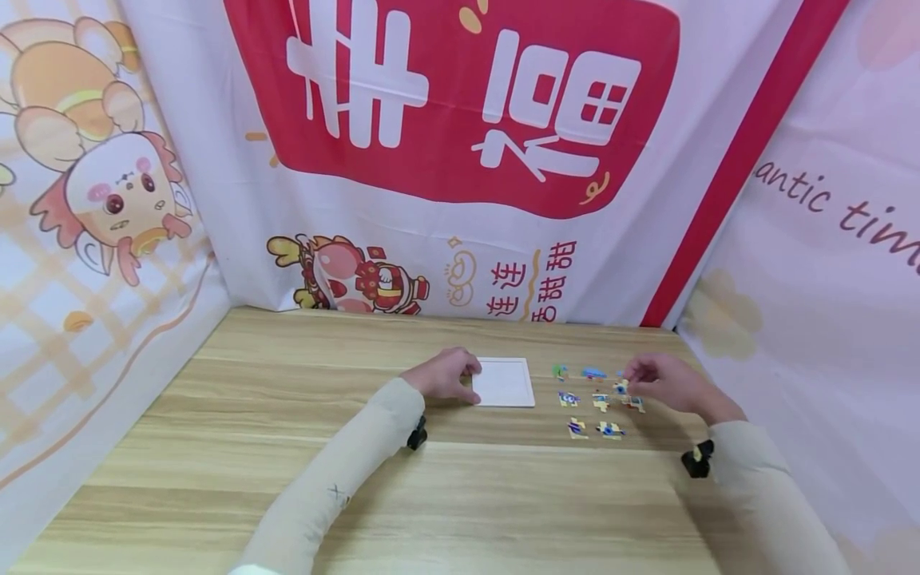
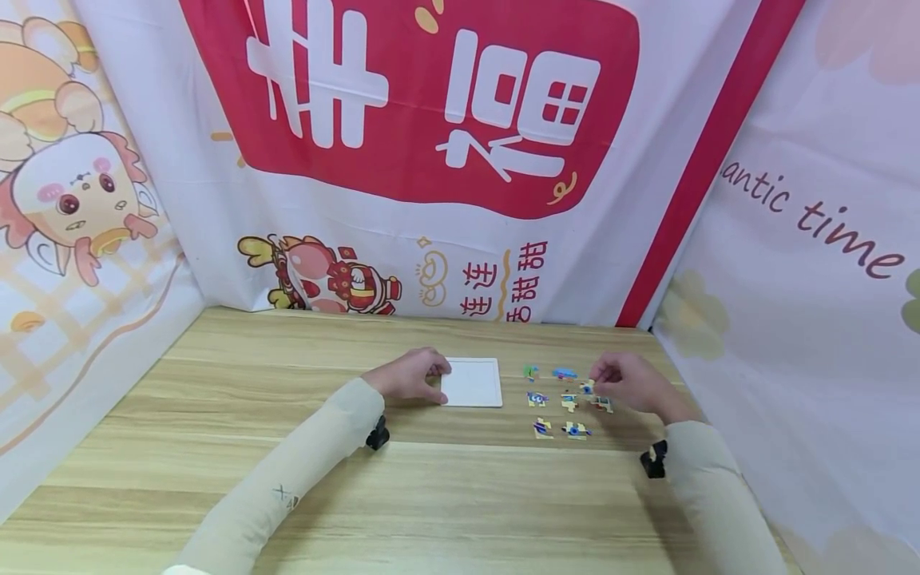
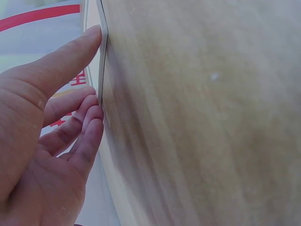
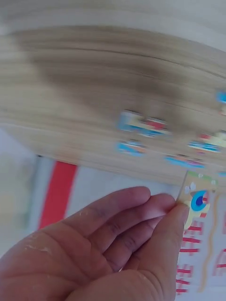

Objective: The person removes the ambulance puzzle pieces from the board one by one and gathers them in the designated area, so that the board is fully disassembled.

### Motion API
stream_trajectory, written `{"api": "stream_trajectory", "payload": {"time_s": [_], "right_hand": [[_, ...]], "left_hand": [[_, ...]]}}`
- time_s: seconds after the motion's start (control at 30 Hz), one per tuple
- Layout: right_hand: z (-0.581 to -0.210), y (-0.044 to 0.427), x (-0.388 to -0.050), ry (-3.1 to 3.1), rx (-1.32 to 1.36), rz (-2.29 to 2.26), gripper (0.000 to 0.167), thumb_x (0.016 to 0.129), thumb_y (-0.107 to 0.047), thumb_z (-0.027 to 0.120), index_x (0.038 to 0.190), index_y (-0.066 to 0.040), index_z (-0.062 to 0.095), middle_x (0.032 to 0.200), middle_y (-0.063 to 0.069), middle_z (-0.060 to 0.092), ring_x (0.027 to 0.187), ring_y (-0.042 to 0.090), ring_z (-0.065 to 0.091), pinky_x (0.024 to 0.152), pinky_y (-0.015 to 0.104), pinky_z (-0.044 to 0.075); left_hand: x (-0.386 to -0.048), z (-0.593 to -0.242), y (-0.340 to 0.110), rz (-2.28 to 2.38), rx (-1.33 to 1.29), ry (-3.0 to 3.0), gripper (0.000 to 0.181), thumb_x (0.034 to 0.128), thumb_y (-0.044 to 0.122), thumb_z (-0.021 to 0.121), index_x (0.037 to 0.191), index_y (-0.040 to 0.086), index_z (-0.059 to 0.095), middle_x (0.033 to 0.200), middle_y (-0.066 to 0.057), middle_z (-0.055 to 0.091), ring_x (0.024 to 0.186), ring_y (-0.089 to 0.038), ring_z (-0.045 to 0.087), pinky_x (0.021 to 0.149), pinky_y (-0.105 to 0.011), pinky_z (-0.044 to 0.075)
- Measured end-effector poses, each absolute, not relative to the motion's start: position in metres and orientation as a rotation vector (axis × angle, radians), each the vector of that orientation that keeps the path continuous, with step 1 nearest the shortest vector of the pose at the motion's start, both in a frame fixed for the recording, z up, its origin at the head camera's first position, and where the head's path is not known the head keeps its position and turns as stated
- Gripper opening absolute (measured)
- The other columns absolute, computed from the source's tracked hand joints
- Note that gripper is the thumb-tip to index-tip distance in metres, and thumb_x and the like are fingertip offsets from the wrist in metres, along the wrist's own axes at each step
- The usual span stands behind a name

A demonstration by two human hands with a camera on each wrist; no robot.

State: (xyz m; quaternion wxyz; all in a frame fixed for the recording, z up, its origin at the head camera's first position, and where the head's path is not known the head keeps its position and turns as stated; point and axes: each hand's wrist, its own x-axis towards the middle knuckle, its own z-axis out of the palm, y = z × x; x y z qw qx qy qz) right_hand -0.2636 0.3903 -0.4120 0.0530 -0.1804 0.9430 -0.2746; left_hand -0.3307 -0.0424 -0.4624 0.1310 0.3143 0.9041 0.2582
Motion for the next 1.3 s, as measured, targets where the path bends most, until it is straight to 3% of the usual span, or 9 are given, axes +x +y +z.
{"api": "stream_trajectory", "payload": {"time_s": [0.47,1.3], "right_hand": [[-0.413,0.435,-0.242,2.441,-0.534,-0.877,0.011,0.095,-0.001,0.071,0.103,0.005,0.068,0.093,0.009,0.070,0.081,0.007,0.059,0.071,0.020,0.054],[-0.434,0.419,-0.245,2.678,-0.544,-0.695,0.004,0.095,-0.006,0.074,0.100,-0.005,0.073,0.091,0.002,0.074,0.081,0.007,0.060,0.073,0.020,0.053]], "left_hand": [[-0.330,-0.463,-0.042,0.756,0.922,2.630,0.061,0.0850,0.026,0.090,0.135,0.000,0.067,0.127,-0.012,0.069,0.117,-0.025,0.064,0.109,-0.039,0.054],[-0.331,-0.460,-0.043,0.751,0.927,2.623,0.059,0.0849,0.028,0.090,0.133,0.002,0.068,0.127,-0.010,0.070,0.115,-0.023,0.064,0.108,-0.039,0.055]]}}
